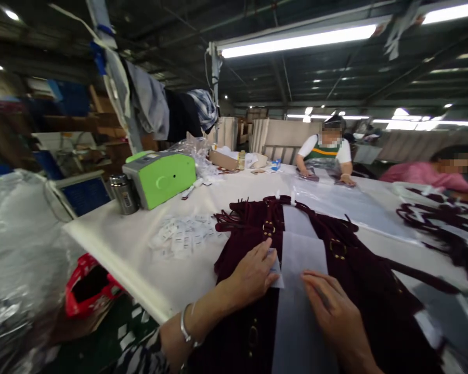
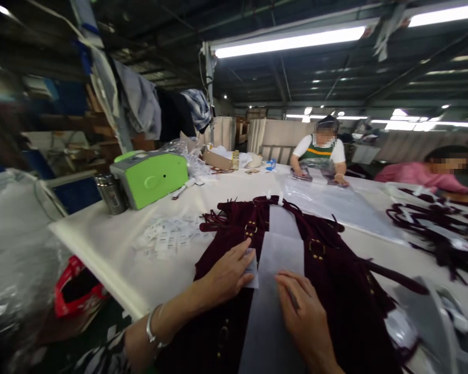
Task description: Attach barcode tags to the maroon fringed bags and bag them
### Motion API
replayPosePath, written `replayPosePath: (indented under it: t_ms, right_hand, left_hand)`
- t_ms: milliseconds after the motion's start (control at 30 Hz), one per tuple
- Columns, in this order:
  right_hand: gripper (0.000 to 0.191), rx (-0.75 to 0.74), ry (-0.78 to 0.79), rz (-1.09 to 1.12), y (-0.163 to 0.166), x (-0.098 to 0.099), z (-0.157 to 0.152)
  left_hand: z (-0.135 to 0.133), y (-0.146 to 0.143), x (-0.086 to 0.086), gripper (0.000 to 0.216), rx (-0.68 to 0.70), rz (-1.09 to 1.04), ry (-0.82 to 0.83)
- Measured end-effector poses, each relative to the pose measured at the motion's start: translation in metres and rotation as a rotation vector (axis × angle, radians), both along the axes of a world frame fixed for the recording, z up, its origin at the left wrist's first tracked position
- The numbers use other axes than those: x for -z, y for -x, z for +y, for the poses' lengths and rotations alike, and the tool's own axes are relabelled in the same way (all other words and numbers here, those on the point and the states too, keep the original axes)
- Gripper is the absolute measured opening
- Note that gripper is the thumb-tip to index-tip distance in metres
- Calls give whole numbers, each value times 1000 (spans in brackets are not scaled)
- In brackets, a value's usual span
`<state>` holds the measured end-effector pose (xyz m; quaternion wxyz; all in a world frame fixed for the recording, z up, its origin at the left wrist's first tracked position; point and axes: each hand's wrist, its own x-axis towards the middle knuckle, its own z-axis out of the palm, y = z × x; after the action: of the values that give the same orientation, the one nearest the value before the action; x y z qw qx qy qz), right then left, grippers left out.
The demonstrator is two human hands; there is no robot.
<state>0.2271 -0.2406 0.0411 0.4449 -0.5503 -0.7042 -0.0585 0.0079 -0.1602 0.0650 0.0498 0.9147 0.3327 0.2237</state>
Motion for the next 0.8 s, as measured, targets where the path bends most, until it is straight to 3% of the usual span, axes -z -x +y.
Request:
replayPosePath:
  t_ms: [133, 233, 300, 400, 533, 667, 800]
  right_hand:
    - [23, -44, 10, -32, 28, -41, 13]
    - [29, -145, -37, -126, 55, -54, 43]
    - [36, -184, -82, -224, 66, -45, 65]
    - [42, -183, -114, -389, 70, -17, 89]
    - [44, -129, -98, -511, 65, 12, 93]
    - [46, -79, -64, -531, 69, 13, 85]
    - [50, -29, 25, -517, 75, 7, 77]
  left_hand:
    - [4, 4, 0, 47, 56, -88, 14]
    - [7, 10, -7, 53, 98, -189, 55]
    - [7, 18, -12, 50, 83, -274, 92]
    - [12, 43, -14, 38, -8, -370, 143]
    - [40, 105, -5, 27, -286, -349, 123]
    - [87, 175, 12, 28, -702, -90, 83]
    - [127, 208, 30, 46, -787, 10, 96]
